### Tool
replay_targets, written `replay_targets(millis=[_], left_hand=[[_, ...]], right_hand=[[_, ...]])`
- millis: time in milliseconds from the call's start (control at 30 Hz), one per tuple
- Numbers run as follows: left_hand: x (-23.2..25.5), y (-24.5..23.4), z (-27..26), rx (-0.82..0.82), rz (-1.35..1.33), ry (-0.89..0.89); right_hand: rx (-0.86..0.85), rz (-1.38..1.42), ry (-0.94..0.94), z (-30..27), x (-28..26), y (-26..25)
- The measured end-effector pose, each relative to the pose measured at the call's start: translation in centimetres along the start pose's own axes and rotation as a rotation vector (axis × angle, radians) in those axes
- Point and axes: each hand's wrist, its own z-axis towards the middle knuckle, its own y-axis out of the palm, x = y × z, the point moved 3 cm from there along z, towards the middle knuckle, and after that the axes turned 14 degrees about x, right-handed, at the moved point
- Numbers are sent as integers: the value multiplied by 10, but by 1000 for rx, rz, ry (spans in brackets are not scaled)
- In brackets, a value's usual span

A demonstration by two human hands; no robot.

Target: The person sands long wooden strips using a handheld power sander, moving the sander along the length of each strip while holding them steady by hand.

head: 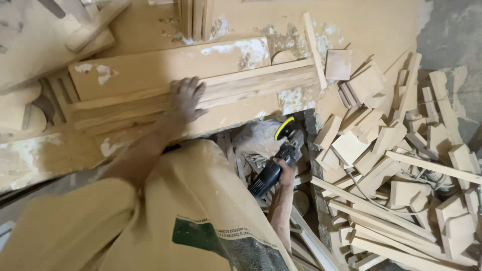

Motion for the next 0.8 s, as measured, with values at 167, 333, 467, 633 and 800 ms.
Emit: replay_targets(millis=[167,333,467,633,800], left_hand=[[18,0,19,-65,131,-50],[-77,-27,-69,213,158,-371],[-108,-76,-110,112,234,-539],[-108,-80,-107,468,422,-358],[-109,-82,-108,225,469,-397]], right_hand=[[-77,-331,-157,-30,-55,41],[-130,-795,-440,-7,-91,101],[-181,-1010,-640,-32,-125,151],[-265,-1129,-830,-38,-129,207],[-416,-1156,-872,-197,-133,243]])
